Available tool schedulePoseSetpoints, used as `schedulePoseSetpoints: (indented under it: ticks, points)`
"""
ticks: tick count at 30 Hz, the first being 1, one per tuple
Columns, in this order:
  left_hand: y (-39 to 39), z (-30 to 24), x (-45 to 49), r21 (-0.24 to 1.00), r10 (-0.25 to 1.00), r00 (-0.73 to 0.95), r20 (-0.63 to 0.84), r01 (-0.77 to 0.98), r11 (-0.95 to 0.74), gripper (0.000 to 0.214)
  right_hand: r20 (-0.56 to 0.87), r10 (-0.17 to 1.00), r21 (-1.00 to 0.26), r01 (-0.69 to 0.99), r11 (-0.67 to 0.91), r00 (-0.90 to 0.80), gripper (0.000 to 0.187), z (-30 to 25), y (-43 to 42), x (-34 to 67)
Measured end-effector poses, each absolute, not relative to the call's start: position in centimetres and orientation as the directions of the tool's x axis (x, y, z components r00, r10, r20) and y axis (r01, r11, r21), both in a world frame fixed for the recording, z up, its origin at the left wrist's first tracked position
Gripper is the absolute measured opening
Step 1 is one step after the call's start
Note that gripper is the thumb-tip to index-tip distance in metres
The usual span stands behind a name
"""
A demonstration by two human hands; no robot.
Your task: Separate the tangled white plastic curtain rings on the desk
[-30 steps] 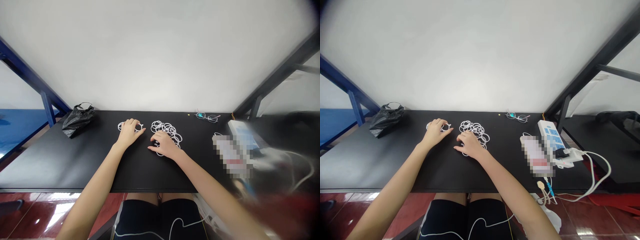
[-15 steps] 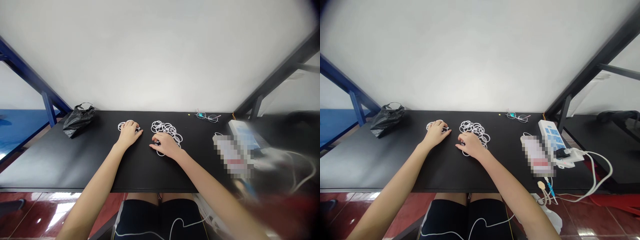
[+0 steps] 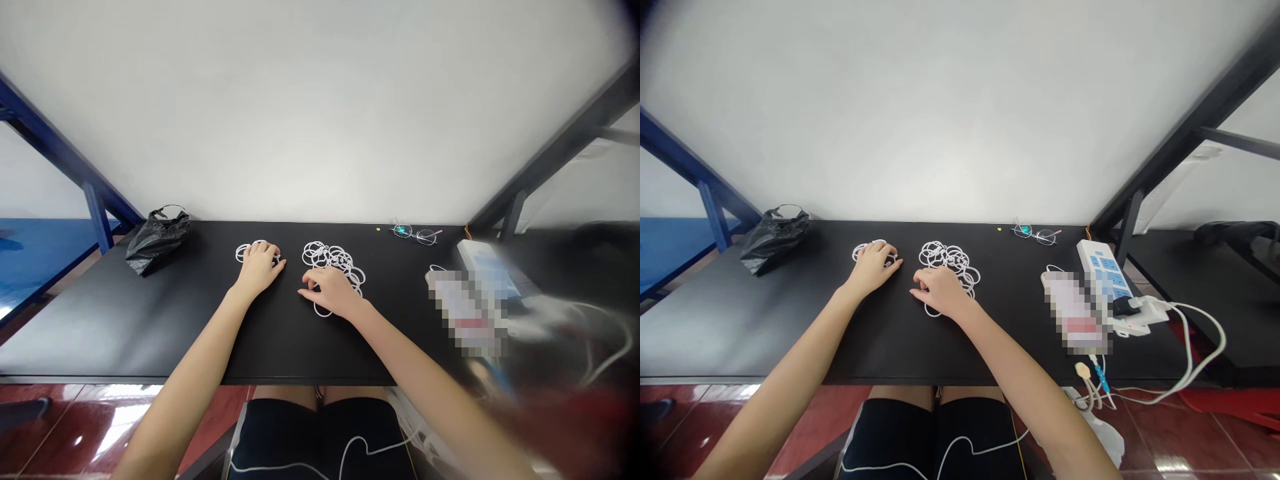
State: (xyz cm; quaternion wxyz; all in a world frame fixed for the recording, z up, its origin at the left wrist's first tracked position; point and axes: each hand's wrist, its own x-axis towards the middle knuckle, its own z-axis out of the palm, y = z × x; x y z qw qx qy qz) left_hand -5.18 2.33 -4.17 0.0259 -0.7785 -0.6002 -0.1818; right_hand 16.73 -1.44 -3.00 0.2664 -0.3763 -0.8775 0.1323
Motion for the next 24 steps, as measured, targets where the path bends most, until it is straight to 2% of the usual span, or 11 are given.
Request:
schedulePoseSetpoints:
  ticks: [20,24]
  points:
    - [2.25,-4.15,-5.18,0.171,0.923,0.219,0.317,0.944,-0.282,0.020,0.357,0.712,-0.423,0.576,0.700,-0.604,0.015,-2.56,-1.72,16.84]
    - [2.25,-4.15,-5.17,0.183,0.925,0.212,0.316,0.943,-0.279,0.019,0.342,0.719,-0.443,0.571,0.692,-0.605,0.010,-2.62,-1.65,16.82]
